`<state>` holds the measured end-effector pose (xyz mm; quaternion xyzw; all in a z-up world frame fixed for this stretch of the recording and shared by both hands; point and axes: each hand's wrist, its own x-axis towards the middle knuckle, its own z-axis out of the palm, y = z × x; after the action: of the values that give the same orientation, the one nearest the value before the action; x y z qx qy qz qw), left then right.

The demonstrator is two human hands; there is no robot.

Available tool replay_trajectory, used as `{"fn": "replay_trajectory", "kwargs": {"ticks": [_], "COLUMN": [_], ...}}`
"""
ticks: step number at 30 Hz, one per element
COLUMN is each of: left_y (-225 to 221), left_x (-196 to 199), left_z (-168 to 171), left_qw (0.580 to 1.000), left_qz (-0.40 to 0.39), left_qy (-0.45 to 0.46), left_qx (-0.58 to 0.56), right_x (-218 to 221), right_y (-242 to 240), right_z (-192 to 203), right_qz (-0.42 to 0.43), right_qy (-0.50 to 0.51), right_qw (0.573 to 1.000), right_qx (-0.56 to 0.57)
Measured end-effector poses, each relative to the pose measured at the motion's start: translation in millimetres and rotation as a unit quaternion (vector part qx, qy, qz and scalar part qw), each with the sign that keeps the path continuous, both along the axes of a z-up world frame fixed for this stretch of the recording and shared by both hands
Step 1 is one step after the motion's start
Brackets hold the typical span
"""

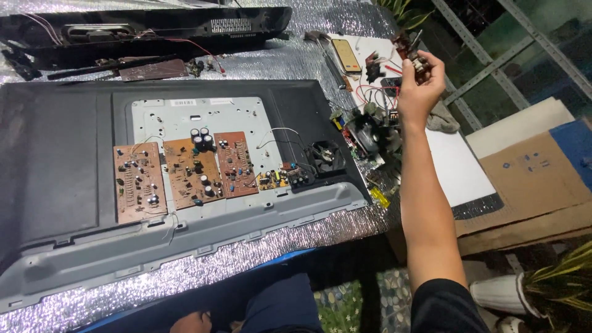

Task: Arranging and placing various circuit boards and electronic components onto a TV chassis for repair or assembly.

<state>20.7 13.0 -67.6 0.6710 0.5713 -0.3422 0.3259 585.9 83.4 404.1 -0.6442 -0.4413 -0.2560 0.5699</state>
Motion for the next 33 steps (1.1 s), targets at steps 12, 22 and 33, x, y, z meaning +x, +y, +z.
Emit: {"fn": "replay_trajectory", "kwargs": {"ticks": [12, 22, 33], "left_y": [-5.4, -13.4, -2.3], "left_x": [-4.2, -15.8, -7.8], "left_z": [1.9, -4.0, 43.7], "left_qw": [0.996, 0.98, 0.989], "left_qz": [0.042, 0.039, 0.033], "left_qy": [-0.072, -0.17, -0.138], "left_qx": [0.043, 0.099, 0.034], "right_x": [-76.2, -137.0, -175.0], "right_y": [28.9, 59.6, 98.3], "right_z": [20.5, 25.6, 9.8], "right_qz": [0.164, 0.264, 0.343], "right_qy": [0.15, 0.25, 0.288], "right_qw": [0.97, 0.929, 0.889], "right_qx": [-0.096, -0.074, -0.094]}}
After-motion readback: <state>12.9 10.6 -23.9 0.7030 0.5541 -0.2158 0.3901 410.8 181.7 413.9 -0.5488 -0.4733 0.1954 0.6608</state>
